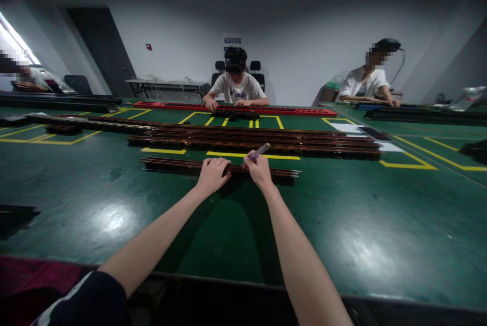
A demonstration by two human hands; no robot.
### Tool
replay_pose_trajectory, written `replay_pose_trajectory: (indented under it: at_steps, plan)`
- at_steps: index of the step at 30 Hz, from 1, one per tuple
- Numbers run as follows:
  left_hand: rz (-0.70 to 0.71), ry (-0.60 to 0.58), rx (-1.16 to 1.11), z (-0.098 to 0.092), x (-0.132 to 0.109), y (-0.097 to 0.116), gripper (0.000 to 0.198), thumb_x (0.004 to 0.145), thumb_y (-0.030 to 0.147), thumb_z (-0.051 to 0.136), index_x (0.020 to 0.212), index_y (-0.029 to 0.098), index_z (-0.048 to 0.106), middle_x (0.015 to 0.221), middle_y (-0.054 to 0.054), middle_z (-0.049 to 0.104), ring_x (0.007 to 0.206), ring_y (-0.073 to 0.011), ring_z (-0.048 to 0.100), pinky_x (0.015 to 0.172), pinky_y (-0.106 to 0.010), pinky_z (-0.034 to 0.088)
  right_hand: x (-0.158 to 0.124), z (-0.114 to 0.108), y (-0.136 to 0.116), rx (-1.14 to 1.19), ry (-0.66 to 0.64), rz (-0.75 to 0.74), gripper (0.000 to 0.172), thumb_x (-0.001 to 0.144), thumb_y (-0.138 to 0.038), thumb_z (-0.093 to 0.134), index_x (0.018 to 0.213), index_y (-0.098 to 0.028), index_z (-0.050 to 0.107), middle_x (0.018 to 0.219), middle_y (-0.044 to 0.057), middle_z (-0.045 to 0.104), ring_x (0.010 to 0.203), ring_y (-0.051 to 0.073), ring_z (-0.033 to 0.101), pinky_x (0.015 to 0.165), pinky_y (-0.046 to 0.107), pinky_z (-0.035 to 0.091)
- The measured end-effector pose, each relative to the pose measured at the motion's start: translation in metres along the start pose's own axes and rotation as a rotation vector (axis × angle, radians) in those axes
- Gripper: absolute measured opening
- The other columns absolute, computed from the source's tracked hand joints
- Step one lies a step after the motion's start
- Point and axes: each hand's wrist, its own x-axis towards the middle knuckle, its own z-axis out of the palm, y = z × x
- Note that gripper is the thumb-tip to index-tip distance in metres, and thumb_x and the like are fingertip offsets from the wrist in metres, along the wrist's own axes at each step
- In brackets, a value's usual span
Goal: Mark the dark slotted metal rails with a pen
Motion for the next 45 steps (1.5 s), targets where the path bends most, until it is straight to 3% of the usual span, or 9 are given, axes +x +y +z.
replay_pose_trajectory:
  at_steps: [26, 40, 45]
  plan:
    - [0.015, 0.03, -0.004, 0.0068, 0.0001, -0.003, 0.035, 0.089, 0.015, 0.04, 0.115, 0.019, 0.063, 0.117, -0.009, 0.067, 0.11, -0.0244, 0.057, 0.098, -0.044, 0.037, 0.0006, 0.0005, 0.0024, -0.027, 0.029, -0.017, 0.019, 0.078, -0.037, 0.056, 0.068, -0.02, 0.054, 0.058, 0.002, 0.063, 0.056, 0.019, 0.063, 0.06, 0.032, 0.05]
    - [0.003, 0.028, -0.022, 0.0045, 0.0002, -0.0019, 0.047, 0.083, 0.003, 0.037, 0.116, 0.021, 0.064, 0.117, -0.009, 0.068, 0.11, -0.0241, 0.059, 0.1, -0.047, 0.038, -0.0012, -0.0011, -0.0054, -0.084, 0.039, 0.014, 0.018, 0.082, -0.032, 0.055, 0.068, -0.02, 0.055, 0.06, 0.002, 0.064, 0.063, 0.021, 0.065, 0.071, 0.036, 0.052]
    - [-0.002, 0.024, -0.022, 0.0044, -0.0006, -0.0021, 0.047, 0.082, 0.003, 0.037, 0.116, 0.022, 0.065, 0.117, -0.008, 0.068, 0.11, -0.0238, 0.06, 0.1, -0.047, 0.039, -0.0001, -0.0016, -0.004, -0.049, 0.061, 0.007, 0.019, 0.081, -0.034, 0.055, 0.068, -0.021, 0.054, 0.06, 0.002, 0.064, 0.061, 0.021, 0.064, 0.066, 0.035, 0.051]
